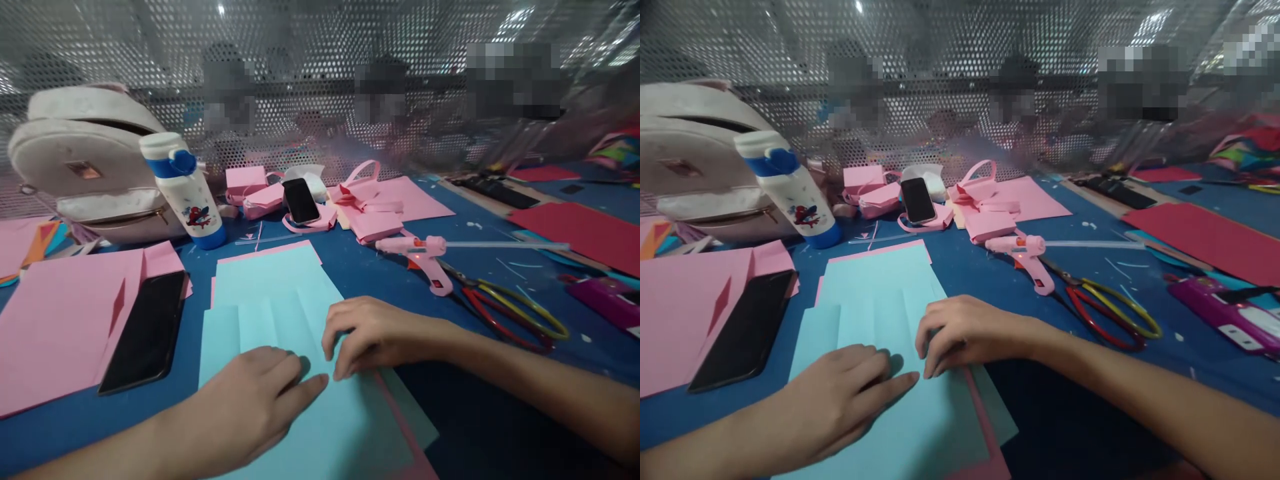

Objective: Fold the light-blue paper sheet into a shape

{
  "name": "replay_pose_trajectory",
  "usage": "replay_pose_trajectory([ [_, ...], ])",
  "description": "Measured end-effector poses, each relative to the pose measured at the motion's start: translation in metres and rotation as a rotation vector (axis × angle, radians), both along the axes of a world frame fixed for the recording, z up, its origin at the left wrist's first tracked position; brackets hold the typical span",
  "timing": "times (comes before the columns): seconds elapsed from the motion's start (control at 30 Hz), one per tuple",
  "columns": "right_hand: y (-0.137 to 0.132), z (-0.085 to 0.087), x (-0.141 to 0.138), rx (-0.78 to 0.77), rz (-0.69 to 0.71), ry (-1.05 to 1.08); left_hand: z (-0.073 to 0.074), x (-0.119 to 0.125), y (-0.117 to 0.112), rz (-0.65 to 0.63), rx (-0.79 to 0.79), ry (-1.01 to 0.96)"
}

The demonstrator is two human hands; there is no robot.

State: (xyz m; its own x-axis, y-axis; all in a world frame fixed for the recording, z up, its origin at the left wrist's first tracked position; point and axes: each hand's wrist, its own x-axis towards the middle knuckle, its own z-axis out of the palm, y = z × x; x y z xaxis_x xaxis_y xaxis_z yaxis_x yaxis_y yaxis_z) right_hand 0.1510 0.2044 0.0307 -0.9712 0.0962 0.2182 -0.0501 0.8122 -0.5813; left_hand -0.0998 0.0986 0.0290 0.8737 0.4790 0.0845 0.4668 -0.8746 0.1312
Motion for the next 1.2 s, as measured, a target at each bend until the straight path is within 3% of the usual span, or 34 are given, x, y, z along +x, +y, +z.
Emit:
replay_pose_trajectory([
  [0.17, 0.003, -0.006, -0.007, -0.171, -0.109, -0.033, -0.005, 0.001, 0.006, -0.024, 0.029, -0.026],
  [0.4, -0.007, -0.012, -0.014, -0.032, -0.343, -0.142, -0.006, 0.002, 0.005, -0.038, 0.089, -0.044],
  [0.7, -0.019, -0.012, -0.018, 0.184, -0.400, -0.211, -0.007, 0.000, 0.004, -0.027, 0.085, -0.069],
  [1.2, -0.025, -0.012, -0.021, 0.245, -0.442, -0.250, -0.005, 0.004, 0.003, -0.025, 0.093, 0.016],
])
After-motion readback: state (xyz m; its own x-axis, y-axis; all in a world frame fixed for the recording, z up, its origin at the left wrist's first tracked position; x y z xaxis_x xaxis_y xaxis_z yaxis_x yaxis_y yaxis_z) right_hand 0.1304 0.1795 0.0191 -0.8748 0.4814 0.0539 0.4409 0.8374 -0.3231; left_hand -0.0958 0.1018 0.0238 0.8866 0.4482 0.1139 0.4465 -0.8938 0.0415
